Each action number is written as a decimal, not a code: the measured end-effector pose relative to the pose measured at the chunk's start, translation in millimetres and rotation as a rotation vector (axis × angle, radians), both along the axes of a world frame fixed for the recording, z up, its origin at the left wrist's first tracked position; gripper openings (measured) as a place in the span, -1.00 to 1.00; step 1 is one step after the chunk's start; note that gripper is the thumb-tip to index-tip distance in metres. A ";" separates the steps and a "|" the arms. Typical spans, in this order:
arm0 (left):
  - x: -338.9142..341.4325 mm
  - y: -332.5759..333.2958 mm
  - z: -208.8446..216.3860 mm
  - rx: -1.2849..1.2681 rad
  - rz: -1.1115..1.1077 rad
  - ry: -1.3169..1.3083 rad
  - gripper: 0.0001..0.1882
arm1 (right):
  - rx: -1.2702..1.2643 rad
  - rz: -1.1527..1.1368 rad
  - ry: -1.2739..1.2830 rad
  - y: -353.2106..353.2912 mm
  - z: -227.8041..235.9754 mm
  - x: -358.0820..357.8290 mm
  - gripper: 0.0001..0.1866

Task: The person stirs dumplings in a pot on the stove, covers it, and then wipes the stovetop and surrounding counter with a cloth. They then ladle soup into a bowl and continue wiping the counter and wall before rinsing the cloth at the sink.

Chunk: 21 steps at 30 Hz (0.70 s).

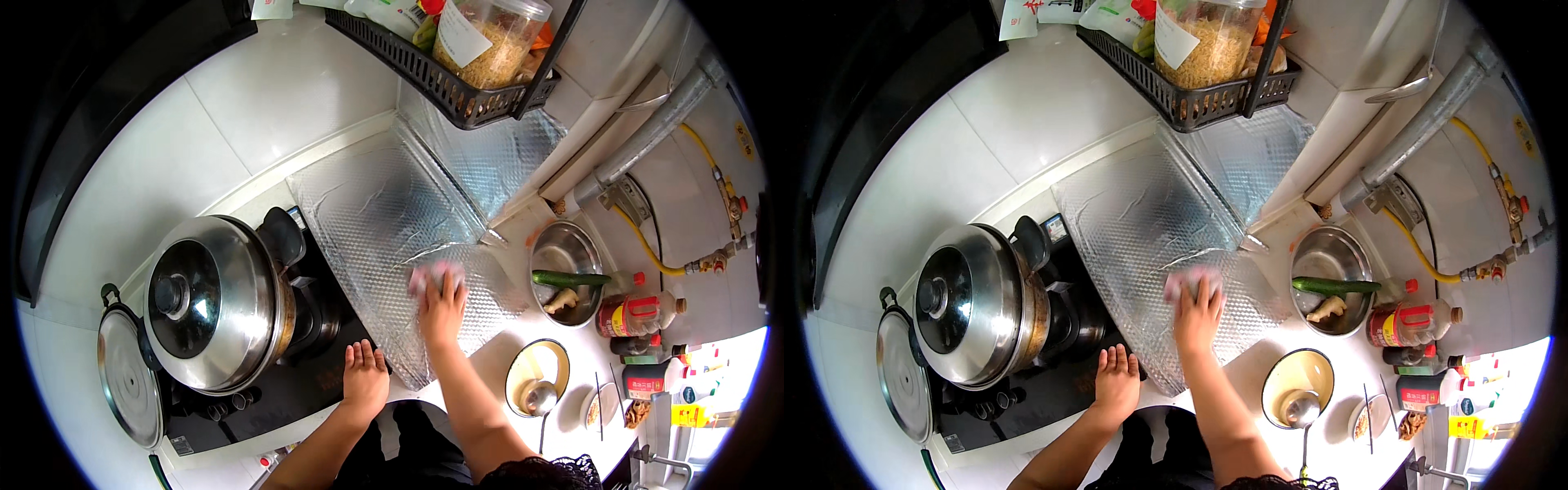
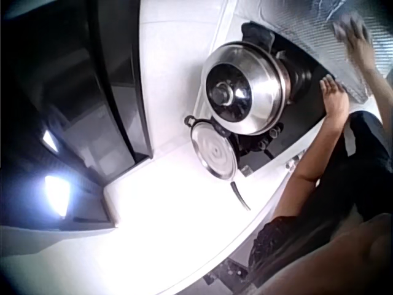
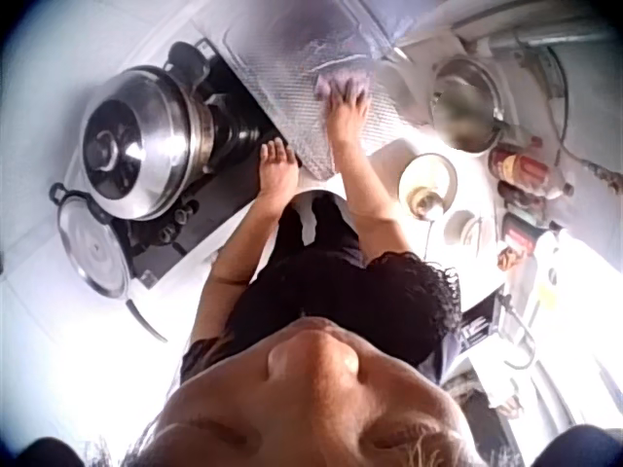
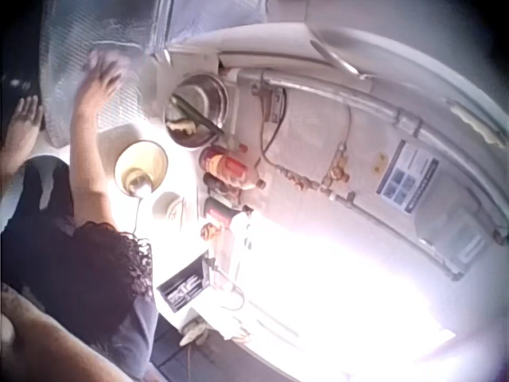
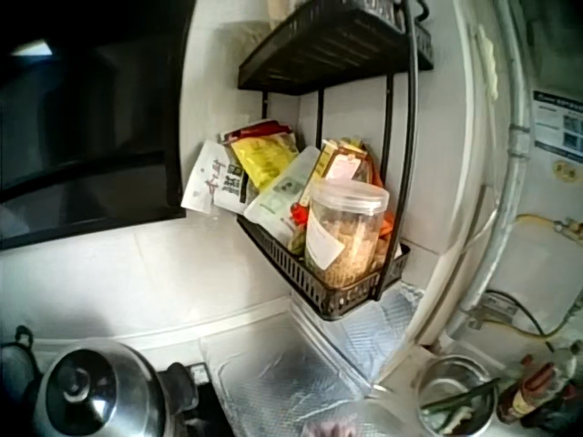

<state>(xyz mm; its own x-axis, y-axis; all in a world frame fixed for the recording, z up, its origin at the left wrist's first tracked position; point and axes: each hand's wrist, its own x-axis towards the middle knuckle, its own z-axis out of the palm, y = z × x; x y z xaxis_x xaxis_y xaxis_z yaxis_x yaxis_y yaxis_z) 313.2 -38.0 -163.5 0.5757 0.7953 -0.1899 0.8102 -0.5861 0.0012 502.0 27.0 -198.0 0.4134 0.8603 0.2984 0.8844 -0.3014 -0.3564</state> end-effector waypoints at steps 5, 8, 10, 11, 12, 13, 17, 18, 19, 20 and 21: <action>3.0 5.9 17.6 -0.031 -0.018 -0.051 -0.59 | -0.077 0.147 0.042 -54.3 17.8 -58.8 -0.65; 0.4 1.9 10.1 -0.006 -0.013 -0.050 -0.60 | 0.087 0.293 0.003 21.6 8.7 -57.2 -0.66; 0.2 -0.3 0.1 0.017 0.015 -0.087 -0.61 | 0.160 0.375 -0.003 84.3 -4.1 -46.7 -0.66; 0.1 -1.5 -4.2 0.025 0.025 -0.105 -0.61 | 0.168 0.366 -0.021 111.7 -9.7 -40.3 -0.67; -1.5 -2.2 -5.7 -0.017 -0.021 0.039 -0.38 | 0.175 0.361 -0.037 134.9 -13.7 -32.5 -0.67; 0.3 -1.2 -1.6 -0.028 -0.017 0.007 -0.45 | 0.115 0.326 -0.047 156.2 -15.3 -19.5 -0.65; 2.3 1.1 11.1 -0.082 0.010 -0.053 -0.54 | 0.015 0.139 0.011 154.7 -19.4 11.5 -0.62; 2.7 2.2 13.2 -0.089 0.000 -0.054 -0.54 | 0.008 0.079 0.031 148.6 -16.1 20.9 -0.62; 3.0 2.6 15.0 -0.095 -0.005 -0.059 -0.54 | 0.035 0.029 0.050 131.9 -15.0 22.6 -0.63; 2.9 3.2 14.3 -0.110 -0.003 -0.051 -0.52 | 0.063 -0.024 0.069 104.6 -16.3 20.1 -0.63; 3.7 3.3 13.1 -0.111 -0.018 -0.022 -0.52 | 0.064 -0.057 0.056 74.2 -11.3 16.8 -0.65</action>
<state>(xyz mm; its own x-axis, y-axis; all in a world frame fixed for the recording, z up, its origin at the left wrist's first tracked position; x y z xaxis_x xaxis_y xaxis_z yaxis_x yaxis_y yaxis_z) 316.9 -34.7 -150.5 0.5949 0.7594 -0.2636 0.7984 -0.5961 0.0845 518.7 101.2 -209.3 0.4787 0.8147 0.3273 0.8446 -0.3255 -0.4251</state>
